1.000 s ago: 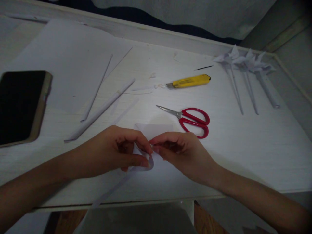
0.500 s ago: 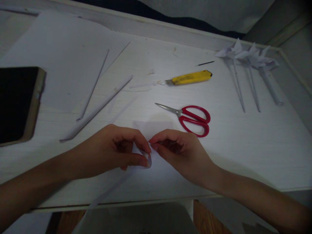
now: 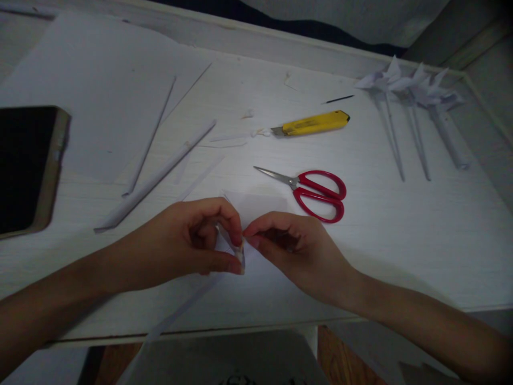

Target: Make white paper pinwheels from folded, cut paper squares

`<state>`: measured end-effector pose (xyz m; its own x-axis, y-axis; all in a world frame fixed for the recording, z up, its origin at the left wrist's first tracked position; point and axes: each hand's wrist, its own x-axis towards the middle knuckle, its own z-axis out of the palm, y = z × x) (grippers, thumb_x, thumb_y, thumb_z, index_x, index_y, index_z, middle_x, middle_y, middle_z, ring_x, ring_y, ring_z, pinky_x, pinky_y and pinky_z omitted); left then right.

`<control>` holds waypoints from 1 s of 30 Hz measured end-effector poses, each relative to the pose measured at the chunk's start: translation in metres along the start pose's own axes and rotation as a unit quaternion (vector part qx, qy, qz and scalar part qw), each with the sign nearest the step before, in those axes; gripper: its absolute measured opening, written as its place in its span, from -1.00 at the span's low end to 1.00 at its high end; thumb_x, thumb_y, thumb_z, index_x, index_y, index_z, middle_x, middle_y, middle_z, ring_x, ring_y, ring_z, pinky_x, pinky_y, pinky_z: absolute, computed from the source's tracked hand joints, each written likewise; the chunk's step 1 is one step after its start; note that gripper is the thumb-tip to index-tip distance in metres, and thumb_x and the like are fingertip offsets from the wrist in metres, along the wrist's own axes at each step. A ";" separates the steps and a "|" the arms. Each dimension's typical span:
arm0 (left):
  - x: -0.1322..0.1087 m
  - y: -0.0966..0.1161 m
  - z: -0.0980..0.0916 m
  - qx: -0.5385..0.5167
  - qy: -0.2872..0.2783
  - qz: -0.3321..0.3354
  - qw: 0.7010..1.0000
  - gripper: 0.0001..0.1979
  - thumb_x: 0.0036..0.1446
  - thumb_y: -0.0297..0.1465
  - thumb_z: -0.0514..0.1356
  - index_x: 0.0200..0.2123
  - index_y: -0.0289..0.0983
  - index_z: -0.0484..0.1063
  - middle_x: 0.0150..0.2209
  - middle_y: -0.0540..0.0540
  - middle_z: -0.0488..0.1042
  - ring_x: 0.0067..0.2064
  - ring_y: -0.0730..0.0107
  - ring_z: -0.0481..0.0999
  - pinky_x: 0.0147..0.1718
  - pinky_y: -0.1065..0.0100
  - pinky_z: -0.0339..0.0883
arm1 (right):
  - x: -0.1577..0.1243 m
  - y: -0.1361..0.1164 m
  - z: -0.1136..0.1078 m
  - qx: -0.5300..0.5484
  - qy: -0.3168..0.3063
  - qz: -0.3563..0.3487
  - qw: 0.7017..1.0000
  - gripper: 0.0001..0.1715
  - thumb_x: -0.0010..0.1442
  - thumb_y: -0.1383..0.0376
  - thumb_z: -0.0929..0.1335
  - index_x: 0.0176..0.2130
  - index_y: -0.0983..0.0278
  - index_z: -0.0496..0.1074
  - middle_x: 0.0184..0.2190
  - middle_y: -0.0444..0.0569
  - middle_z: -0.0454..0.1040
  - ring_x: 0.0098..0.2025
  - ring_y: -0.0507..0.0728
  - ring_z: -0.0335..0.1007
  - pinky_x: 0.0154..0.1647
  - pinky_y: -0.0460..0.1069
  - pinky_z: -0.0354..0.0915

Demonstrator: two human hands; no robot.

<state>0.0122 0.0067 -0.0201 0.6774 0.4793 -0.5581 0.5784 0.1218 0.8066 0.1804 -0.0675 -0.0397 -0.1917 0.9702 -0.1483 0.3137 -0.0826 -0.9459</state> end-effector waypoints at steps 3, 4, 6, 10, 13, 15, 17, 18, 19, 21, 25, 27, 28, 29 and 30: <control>-0.001 -0.001 0.003 0.014 0.023 0.005 1.000 -0.69 -0.25 -0.30 0.29 -0.39 -0.24 0.30 -0.73 0.19 0.09 -0.68 0.64 0.11 -0.74 0.59 -0.02 | 0.001 0.000 0.000 0.014 0.000 0.005 1.000 -0.83 0.08 0.41 0.24 -0.30 0.31 0.38 -0.41 -0.10 0.45 -0.41 -0.02 0.33 -0.43 -0.13 0.23; -0.001 -0.001 0.004 0.016 0.033 0.006 0.999 -0.68 -0.25 -0.29 0.29 -0.38 -0.24 0.30 -0.73 0.19 0.09 -0.69 0.64 0.10 -0.74 0.59 -0.03 | 0.001 0.000 0.000 0.017 0.000 0.008 1.000 -0.84 0.09 0.40 0.24 -0.30 0.31 0.38 -0.41 -0.10 0.45 -0.41 -0.02 0.33 -0.43 -0.13 0.24; -0.001 -0.001 0.004 0.018 0.043 0.010 0.999 -0.66 -0.25 -0.30 0.30 -0.36 -0.23 0.30 -0.73 0.20 0.08 -0.69 0.64 0.09 -0.75 0.59 -0.04 | 0.001 0.000 0.000 0.020 0.000 0.009 1.000 -0.84 0.09 0.39 0.24 -0.30 0.31 0.38 -0.41 -0.10 0.45 -0.40 -0.01 0.33 -0.43 -0.12 0.24; 0.001 -0.001 0.003 0.020 0.024 0.008 0.999 -0.62 -0.27 -0.29 0.30 -0.31 -0.23 0.31 -0.72 0.18 0.12 -0.67 0.62 0.15 -0.72 0.59 0.02 | 0.001 0.000 0.000 0.012 0.003 0.004 1.000 -0.85 0.09 0.38 0.24 -0.31 0.29 0.38 -0.41 -0.11 0.45 -0.41 -0.02 0.34 -0.43 -0.12 0.24; 0.001 0.000 0.001 0.025 0.022 -0.001 0.999 -0.61 -0.27 -0.28 0.30 -0.29 -0.23 0.34 -0.73 0.18 0.12 -0.67 0.63 0.14 -0.72 0.60 0.02 | 0.000 0.000 0.000 0.001 0.010 0.003 1.000 -0.86 0.09 0.38 0.25 -0.31 0.28 0.38 -0.41 -0.11 0.45 -0.42 -0.01 0.34 -0.44 -0.12 0.24; 0.001 0.000 0.002 0.026 0.026 -0.007 0.999 -0.61 -0.27 -0.28 0.30 -0.29 -0.23 0.36 -0.73 0.18 0.11 -0.68 0.63 0.12 -0.72 0.60 0.00 | -0.001 0.001 0.000 -0.003 0.012 -0.003 1.000 -0.86 0.09 0.39 0.25 -0.31 0.28 0.37 -0.40 -0.11 0.45 -0.41 -0.02 0.34 -0.44 -0.13 0.25; 0.001 -0.001 0.002 0.027 0.033 -0.011 0.999 -0.61 -0.28 -0.29 0.30 -0.29 -0.22 0.37 -0.74 0.18 0.10 -0.68 0.64 0.11 -0.73 0.60 -0.02 | -0.002 0.001 0.001 -0.008 0.020 -0.013 1.000 -0.86 0.09 0.39 0.25 -0.29 0.27 0.35 -0.40 -0.12 0.44 -0.41 -0.02 0.34 -0.44 -0.13 0.25; 0.001 -0.001 0.002 0.027 0.036 -0.012 0.999 -0.61 -0.28 -0.29 0.30 -0.29 -0.22 0.37 -0.74 0.18 0.09 -0.69 0.64 0.10 -0.73 0.60 -0.03 | -0.002 0.001 0.002 -0.012 0.027 -0.017 0.999 -0.85 0.08 0.40 0.25 -0.29 0.27 0.34 -0.39 -0.12 0.44 -0.40 -0.02 0.34 -0.44 -0.13 0.25; 0.001 -0.002 0.002 0.028 0.037 -0.013 0.999 -0.61 -0.28 -0.30 0.30 -0.28 -0.22 0.38 -0.74 0.18 0.10 -0.69 0.65 0.10 -0.73 0.60 -0.03 | -0.002 0.001 0.002 -0.020 0.034 -0.020 0.999 -0.86 0.08 0.40 0.25 -0.28 0.26 0.34 -0.39 -0.12 0.44 -0.41 -0.02 0.34 -0.44 -0.13 0.24; 0.001 -0.002 0.003 0.028 0.038 -0.014 0.999 -0.61 -0.29 -0.30 0.30 -0.28 -0.22 0.39 -0.74 0.18 0.11 -0.69 0.65 0.11 -0.73 0.60 -0.02 | -0.002 0.000 0.003 -0.039 0.045 -0.023 0.998 -0.86 0.08 0.40 0.25 -0.29 0.26 0.32 -0.40 -0.13 0.43 -0.44 -0.03 0.33 -0.47 -0.14 0.23; 0.001 -0.002 0.003 0.020 0.038 -0.012 0.999 -0.62 -0.28 -0.30 0.30 -0.29 -0.23 0.39 -0.73 0.17 0.12 -0.67 0.63 0.14 -0.72 0.60 0.01 | -0.003 -0.002 0.002 -0.068 0.051 -0.019 0.996 -0.90 0.08 0.38 0.26 -0.31 0.26 0.31 -0.52 -0.18 0.39 -0.54 -0.06 0.27 -0.54 -0.15 0.18; 0.002 -0.001 0.003 0.018 0.041 -0.012 0.999 -0.63 -0.29 -0.30 0.30 -0.31 -0.23 0.39 -0.73 0.17 0.11 -0.67 0.63 0.13 -0.73 0.61 0.01 | -0.003 -0.002 0.002 -0.076 0.054 -0.010 0.996 -0.91 0.06 0.37 0.28 -0.33 0.26 0.32 -0.56 -0.19 0.37 -0.57 -0.07 0.25 -0.56 -0.15 0.16; 0.002 -0.001 0.003 0.018 0.043 -0.013 0.999 -0.64 -0.29 -0.29 0.30 -0.33 -0.24 0.39 -0.73 0.17 0.11 -0.68 0.64 0.12 -0.73 0.61 0.01 | -0.003 -0.002 0.001 -0.080 0.054 -0.005 0.995 -0.92 0.06 0.36 0.28 -0.33 0.26 0.32 -0.56 -0.19 0.37 -0.57 -0.07 0.25 -0.57 -0.15 0.16; 0.002 -0.001 0.003 0.017 0.045 -0.012 0.999 -0.65 -0.29 -0.29 0.30 -0.34 -0.24 0.39 -0.74 0.17 0.10 -0.68 0.64 0.11 -0.73 0.61 0.00 | -0.003 -0.002 0.001 -0.082 0.051 0.002 0.995 -0.92 0.05 0.35 0.29 -0.34 0.26 0.33 -0.54 -0.18 0.38 -0.56 -0.06 0.26 -0.57 -0.15 0.15; 0.002 -0.001 0.003 0.017 0.047 -0.010 0.999 -0.66 -0.29 -0.29 0.30 -0.35 -0.24 0.39 -0.74 0.18 0.10 -0.68 0.64 0.10 -0.74 0.61 0.00 | -0.003 -0.001 0.001 -0.082 0.048 0.007 0.995 -0.92 0.05 0.35 0.29 -0.34 0.26 0.34 -0.52 -0.16 0.39 -0.55 -0.05 0.27 -0.57 -0.14 0.16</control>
<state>0.0143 0.0043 -0.0225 0.6209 0.5571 -0.5515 0.6070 0.1034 0.7879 0.1796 -0.0703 -0.0385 -0.0991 0.9871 -0.1255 0.4642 -0.0657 -0.8833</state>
